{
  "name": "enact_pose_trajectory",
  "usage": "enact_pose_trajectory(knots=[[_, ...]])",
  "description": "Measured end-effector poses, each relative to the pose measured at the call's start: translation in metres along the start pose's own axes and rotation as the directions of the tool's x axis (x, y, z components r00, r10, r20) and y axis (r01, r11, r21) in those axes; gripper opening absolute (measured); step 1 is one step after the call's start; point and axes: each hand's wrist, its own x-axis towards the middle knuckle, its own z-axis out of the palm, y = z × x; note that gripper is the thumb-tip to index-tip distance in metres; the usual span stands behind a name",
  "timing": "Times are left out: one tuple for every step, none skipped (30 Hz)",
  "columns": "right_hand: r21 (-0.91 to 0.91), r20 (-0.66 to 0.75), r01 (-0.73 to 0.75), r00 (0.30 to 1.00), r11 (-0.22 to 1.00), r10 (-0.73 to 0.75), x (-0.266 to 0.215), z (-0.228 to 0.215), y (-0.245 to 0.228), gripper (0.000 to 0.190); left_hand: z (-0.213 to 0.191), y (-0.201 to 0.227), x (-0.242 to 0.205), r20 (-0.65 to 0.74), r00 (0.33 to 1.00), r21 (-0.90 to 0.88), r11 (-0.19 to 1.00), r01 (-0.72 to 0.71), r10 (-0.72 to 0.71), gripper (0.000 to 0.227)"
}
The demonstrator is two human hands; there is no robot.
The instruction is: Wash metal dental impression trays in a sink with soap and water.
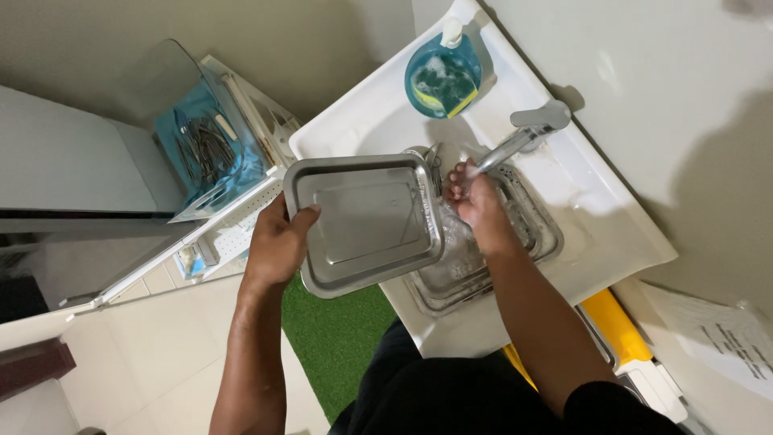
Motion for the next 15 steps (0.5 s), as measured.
enact_pose_trajectory(knots=[[0.000,-0.002,-0.002,1.000,1.000,0.002,-0.002,0.002,0.003,0.040,0.001,-0.004,0.002,0.000,1.000,0.000,1.000,0.003,-0.003,0.037],[-0.029,-0.037,0.002,0.999,1.000,-0.003,-0.004,0.005,0.004,0.038,0.003,-0.007,0.004,0.001,1.000,-0.041,0.999,0.006,-0.006,0.037],[-0.059,-0.072,0.004,0.997,0.998,-0.009,-0.005,0.007,0.005,0.036,0.006,-0.009,0.006,0.002,1.000,-0.083,0.997,0.009,-0.009,0.037],[-0.058,-0.077,0.007,0.997,0.998,-0.012,-0.005,0.002,0.006,0.036,0.009,-0.009,0.008,0.007,1.000,-0.084,0.996,0.010,-0.010,0.037],[-0.030,0.120,0.076,0.990,0.997,-0.072,-0.005,-0.003,0.008,0.029,0.012,-0.009,0.009,0.011,1.000,-0.072,0.997,0.011,-0.010,0.037],[0.009,0.313,0.135,0.941,0.991,-0.131,-0.005,-0.008,0.010,0.024,0.015,-0.008,0.010,0.014,1.000,-0.059,0.998,0.010,-0.010,0.037],[0.009,0.310,0.137,0.941,0.991,-0.133,0.001,-0.016,0.009,0.024,0.018,-0.006,0.010,0.018,1.000,-0.060,0.998,0.011,-0.010,0.037],[0.131,0.414,0.158,0.888,0.979,-0.199,0.009,-0.021,0.010,0.023,0.019,-0.003,0.010,0.022,1.000,-0.010,1.000,0.023,-0.023,0.037],[0.251,0.503,0.162,0.820,0.954,-0.272,0.018,-0.026,0.010,0.023,0.021,0.000,0.011,0.025,0.999,0.040,0.999,0.034,-0.036,0.037],[0.250,0.507,0.160,0.818,0.955,-0.270,0.012,-0.012,0.004,0.023,0.020,0.003,0.010,0.020,0.999,0.039,0.999,0.033,-0.034,0.037],[0.393,0.392,0.108,0.879,0.913,-0.272,0.007,0.002,-0.003,0.027,0.019,0.006,0.009,0.005,1.000,0.061,0.998,0.020,-0.020,0.038],[0.529,0.274,0.068,0.930,0.846,-0.246,0.003,0.016,-0.009,0.031,0.019,0.008,0.009,-0.011,1.000,0.083,0.996,0.011,-0.010,0.038],[0.527,0.278,0.062,0.930,0.848,-0.241,0.005,0.025,-0.011,0.031,0.015,0.005,0.009,-0.018,1.000,0.083,0.996,0.012,-0.011,0.038],[0.645,0.213,0.045,0.948,0.762,-0.237,0.005,0.031,-0.013,0.035,0.012,0.003,0.008,-0.019,0.999,0.077,0.997,0.030,-0.028,0.038],[0.750,0.148,0.036,0.964,0.660,-0.222,0.007,0.038,-0.015,0.040,0.009,0.000,0.008,-0.021,0.999,0.071,0.996,0.047,-0.046,0.038]])
